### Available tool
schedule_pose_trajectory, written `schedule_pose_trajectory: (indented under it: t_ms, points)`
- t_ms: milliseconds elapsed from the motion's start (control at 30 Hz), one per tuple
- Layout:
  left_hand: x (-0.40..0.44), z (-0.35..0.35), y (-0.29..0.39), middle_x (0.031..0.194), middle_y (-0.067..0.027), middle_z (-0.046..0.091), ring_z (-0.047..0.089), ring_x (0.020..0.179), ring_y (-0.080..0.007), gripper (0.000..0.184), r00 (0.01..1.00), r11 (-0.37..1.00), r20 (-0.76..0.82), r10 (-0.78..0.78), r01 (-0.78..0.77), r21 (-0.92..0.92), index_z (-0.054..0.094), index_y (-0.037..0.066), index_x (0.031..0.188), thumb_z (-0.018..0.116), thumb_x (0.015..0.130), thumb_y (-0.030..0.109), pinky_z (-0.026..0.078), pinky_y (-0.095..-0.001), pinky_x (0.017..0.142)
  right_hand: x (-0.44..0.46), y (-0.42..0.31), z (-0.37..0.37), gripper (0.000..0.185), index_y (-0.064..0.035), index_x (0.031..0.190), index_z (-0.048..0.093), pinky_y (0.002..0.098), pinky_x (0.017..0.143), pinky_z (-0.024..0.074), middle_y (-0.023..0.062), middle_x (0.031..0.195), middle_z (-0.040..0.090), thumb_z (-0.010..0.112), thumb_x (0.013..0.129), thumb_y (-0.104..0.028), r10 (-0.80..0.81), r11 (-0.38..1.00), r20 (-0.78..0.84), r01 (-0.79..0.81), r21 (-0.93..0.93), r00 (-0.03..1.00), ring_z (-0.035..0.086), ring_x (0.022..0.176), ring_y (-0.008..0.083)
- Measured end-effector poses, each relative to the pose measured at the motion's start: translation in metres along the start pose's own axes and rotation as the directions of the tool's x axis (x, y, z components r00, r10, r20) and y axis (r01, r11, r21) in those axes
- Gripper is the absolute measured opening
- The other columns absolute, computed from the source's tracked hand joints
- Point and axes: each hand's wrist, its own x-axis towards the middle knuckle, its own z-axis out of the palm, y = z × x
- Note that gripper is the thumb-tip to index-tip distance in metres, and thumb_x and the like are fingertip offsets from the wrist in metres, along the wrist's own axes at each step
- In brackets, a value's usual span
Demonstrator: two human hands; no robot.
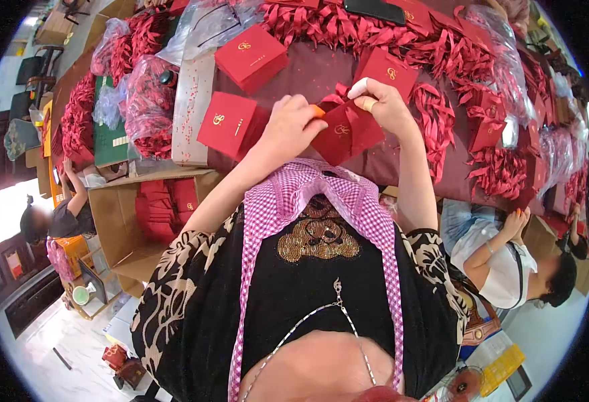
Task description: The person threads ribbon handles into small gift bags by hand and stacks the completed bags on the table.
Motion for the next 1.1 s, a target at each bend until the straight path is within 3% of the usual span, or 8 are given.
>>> schedule_pose_trajectory:
  t_ms: [367,433,467,567,733,833,1000,1100]
  points:
    - [0.001,0.026,-0.018,0.084,-0.0147,0.061,0.056,0.081,-0.0316,0.021,0.943,0.967,0.217,-0.251,0.255,0.011,0.061,0.002,0.091,0.064,0.076,0.017,0.044,-0.0403,0.073,0.011,0.041,0.003,0.015,-0.0034,0.096,0.064,0.0240,0.083,0.0425,-0.0013,0.090,0.062,0.056,0.084,0.001,0.037,0.983,0.056,-0.046,0.177,0.998,0.055,0.090,0.0091]
    - [0.004,0.028,-0.027,0.079,-0.0156,0.062,0.060,0.071,-0.0260,0.021,0.893,0.909,0.292,-0.342,0.393,-0.138,0.061,0.000,0.091,0.063,0.077,0.015,0.046,-0.0359,0.065,0.009,0.045,0.010,0.025,-0.0050,0.110,0.061,0.0246,0.086,0.0424,0.0011,0.097,0.062,0.056,0.086,-0.001,-0.008,0.968,-0.073,0.026,0.249,0.997,0.055,0.096,0.0104]
    - [0.002,0.030,-0.032,0.069,-0.0193,0.060,0.061,0.065,-0.0318,0.021,0.889,0.875,0.263,-0.375,0.433,-0.217,0.060,-0.001,0.085,0.063,0.076,0.018,0.046,-0.0404,0.059,0.008,0.053,0.007,0.035,-0.0056,0.123,0.054,0.0256,0.090,0.0417,0.0049,0.107,0.061,0.058,0.088,-0.005,0.034,0.966,-0.090,-0.010,0.258,0.995,0.055,0.101,0.0126]
    - [-0.005,0.034,-0.059,0.062,-0.0127,0.058,0.054,0.055,-0.0178,0.021,0.846,0.806,0.271,-0.459,0.525,-0.275,0.061,-0.001,0.085,0.064,0.076,0.017,0.042,-0.0337,0.054,-0.003,0.089,0.006,0.046,0.0005,0.124,0.050,0.0311,0.093,0.0435,0.0144,0.115,0.059,0.065,0.084,-0.015,0.122,0.969,-0.319,-0.044,0.242,0.940,0.057,0.104,0.0203]
    - [-0.009,0.034,-0.069,0.066,-0.0018,0.061,0.052,0.059,-0.0069,0.016,0.797,0.583,0.259,-0.546,0.584,-0.565,0.061,-0.004,0.091,0.061,0.080,0.008,0.041,-0.0259,0.053,-0.049,0.099,0.029,0.051,0.0045,0.125,0.047,0.0306,0.091,0.0433,0.0141,0.113,0.059,0.066,0.084,-0.020,0.374,0.878,-0.157,-0.295,0.377,0.914,0.057,0.103,0.0195]
    - [-0.007,0.028,-0.065,0.087,-0.0038,0.064,0.059,0.077,-0.0091,0.017,0.742,0.466,0.363,-0.564,0.649,-0.602,0.059,-0.003,0.099,0.059,0.085,0.004,0.046,-0.0221,0.069,-0.059,0.116,0.054,0.051,0.0051,0.127,0.046,0.0304,0.093,0.0419,0.0146,0.112,0.059,0.065,0.085,-0.016,0.375,0.804,-0.164,-0.232,0.547,0.912,0.056,0.103,0.0204]
    - [-0.007,0.025,-0.070,0.091,-0.0048,0.065,0.060,0.083,-0.0113,0.021,0.746,0.375,0.397,-0.535,0.630,-0.679,0.060,-0.003,0.103,0.055,0.083,0.002,0.046,-0.0236,0.076,-0.058,0.102,0.046,0.028,-0.0015,0.111,0.055,0.0247,0.060,0.0480,0.0066,0.079,0.062,0.062,0.084,-0.007,0.393,0.724,-0.232,-0.144,0.674,0.890,0.058,0.068,0.0129]
    - [-0.006,0.016,-0.066,0.092,-0.0050,0.065,0.059,0.084,-0.0118,0.022,0.706,0.313,0.451,-0.547,0.671,-0.672,0.061,-0.004,0.102,0.053,0.082,0.000,0.046,-0.0242,0.078,-0.058,0.095,0.030,0.027,-0.0049,0.112,0.056,0.0243,0.059,0.0463,0.0072,0.074,0.062,0.060,0.086,-0.006,0.409,0.643,-0.233,-0.098,0.760,0.882,0.058,0.065,0.0140]
